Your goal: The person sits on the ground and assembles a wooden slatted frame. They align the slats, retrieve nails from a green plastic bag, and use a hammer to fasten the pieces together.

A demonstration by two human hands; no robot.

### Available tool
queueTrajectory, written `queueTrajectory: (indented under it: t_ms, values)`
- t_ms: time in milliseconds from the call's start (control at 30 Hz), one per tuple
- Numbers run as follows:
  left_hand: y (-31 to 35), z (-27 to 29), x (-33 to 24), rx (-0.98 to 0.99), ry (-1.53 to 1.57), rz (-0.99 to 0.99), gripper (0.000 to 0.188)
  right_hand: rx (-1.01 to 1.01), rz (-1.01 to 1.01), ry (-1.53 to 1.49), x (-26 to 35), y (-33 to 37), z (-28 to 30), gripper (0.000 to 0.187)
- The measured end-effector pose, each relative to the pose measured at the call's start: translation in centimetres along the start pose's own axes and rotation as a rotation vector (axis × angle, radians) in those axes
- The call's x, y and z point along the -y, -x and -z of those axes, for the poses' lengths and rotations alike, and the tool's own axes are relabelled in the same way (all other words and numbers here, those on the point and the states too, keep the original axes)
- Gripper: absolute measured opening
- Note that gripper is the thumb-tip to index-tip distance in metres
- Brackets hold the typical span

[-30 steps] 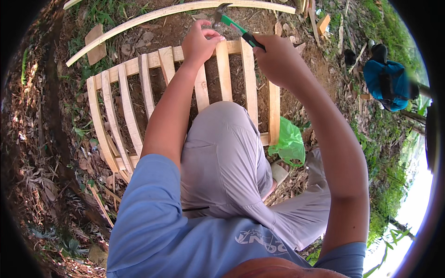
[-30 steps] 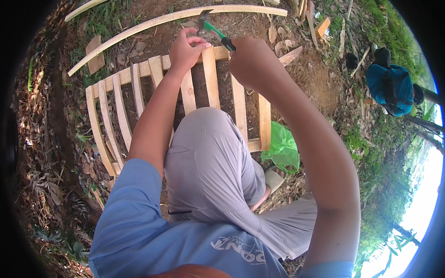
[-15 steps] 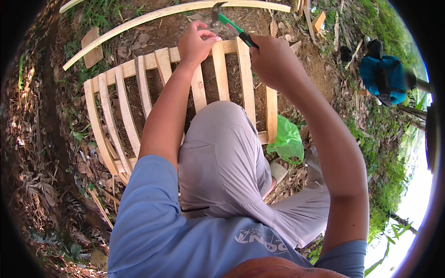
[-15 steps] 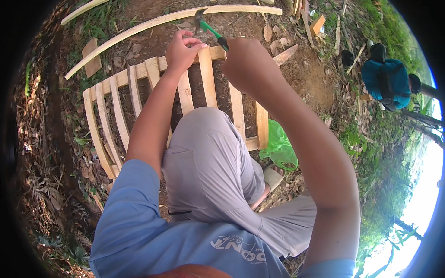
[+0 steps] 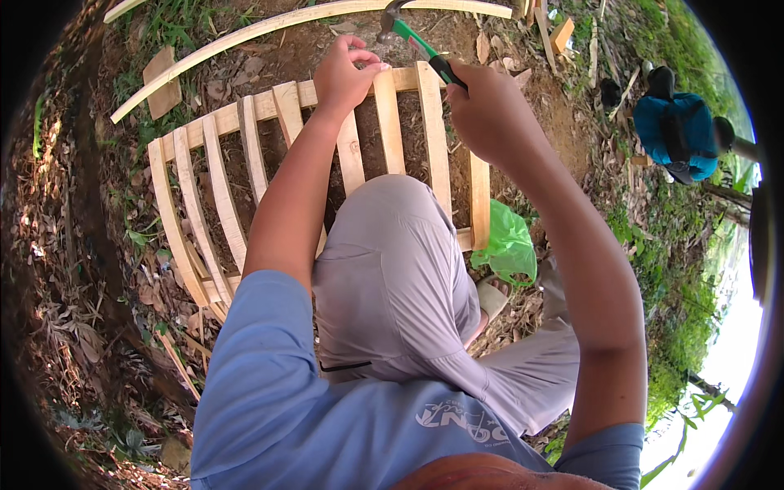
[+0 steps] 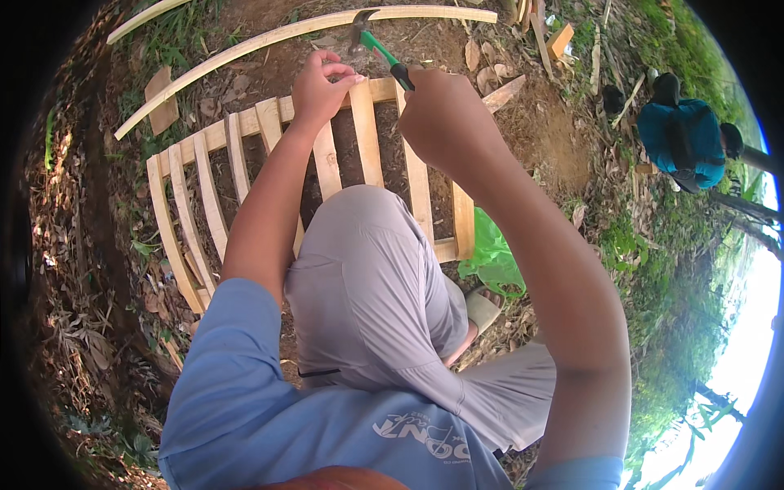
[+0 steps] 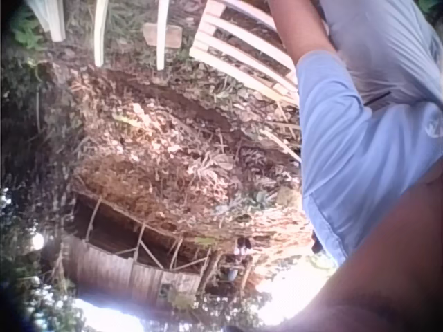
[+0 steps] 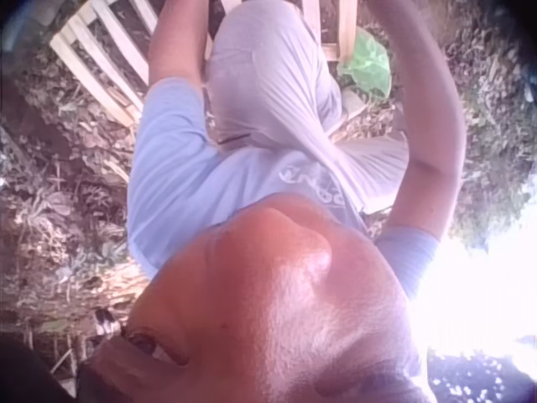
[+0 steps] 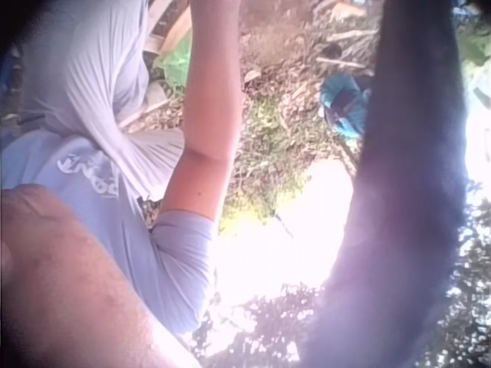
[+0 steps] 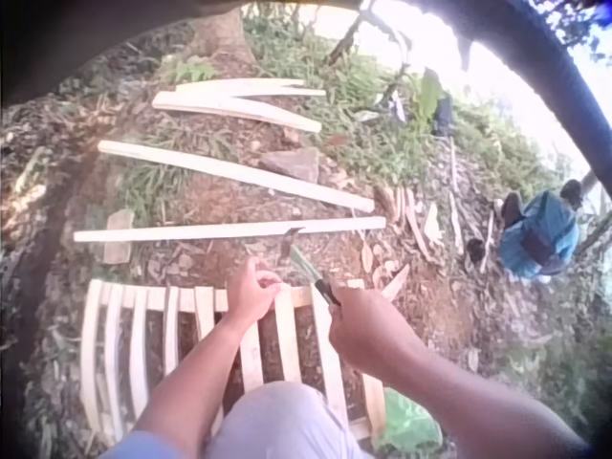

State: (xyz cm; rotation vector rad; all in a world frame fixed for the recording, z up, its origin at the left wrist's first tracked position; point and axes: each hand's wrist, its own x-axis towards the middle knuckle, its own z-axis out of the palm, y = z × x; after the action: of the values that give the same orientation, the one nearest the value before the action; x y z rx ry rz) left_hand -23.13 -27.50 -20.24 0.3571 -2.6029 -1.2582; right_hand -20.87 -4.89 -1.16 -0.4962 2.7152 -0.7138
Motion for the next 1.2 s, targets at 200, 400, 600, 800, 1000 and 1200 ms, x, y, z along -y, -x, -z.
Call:
queueTrajectory:
  t_ms: [200, 400, 600, 800, 1000, 1200]
  values:
    - [0.0, 0.0, -0.3, -0.011, -0.029, -0.007, 0.060, -0.003, -0.008, 0.008, 0.0, -0.3, -0.5, 0.019]
    - [-0.1, 0.0, 0.2, -0.005, -0.028, 0.010, 0.061, 0.001, -0.007, -0.020, 1.2, -0.6, 0.1, 0.018]
    - [-0.2, 0.1, -0.2, -0.005, -0.055, -0.002, 0.061, 0.146, -0.030, 0.097, 0.4, -1.3, -0.3, 0.025]
    - [-0.1, -0.1, -0.2, 0.021, -0.035, 0.036, 0.062, 0.053, -0.030, 0.084, -0.3, -0.9, -1.1, 0.030]
    - [0.0, 0.1, 0.0, 0.020, -0.063, 0.026, 0.061, -0.091, -0.048, 0.022, 0.1, 0.0, -0.8, 0.033]
    - [-0.3, -0.3, 0.3, 0.006, -0.069, -0.006, 0.061, 0.072, 0.014, 0.122, -1.7, 0.0, -1.8, 0.035]
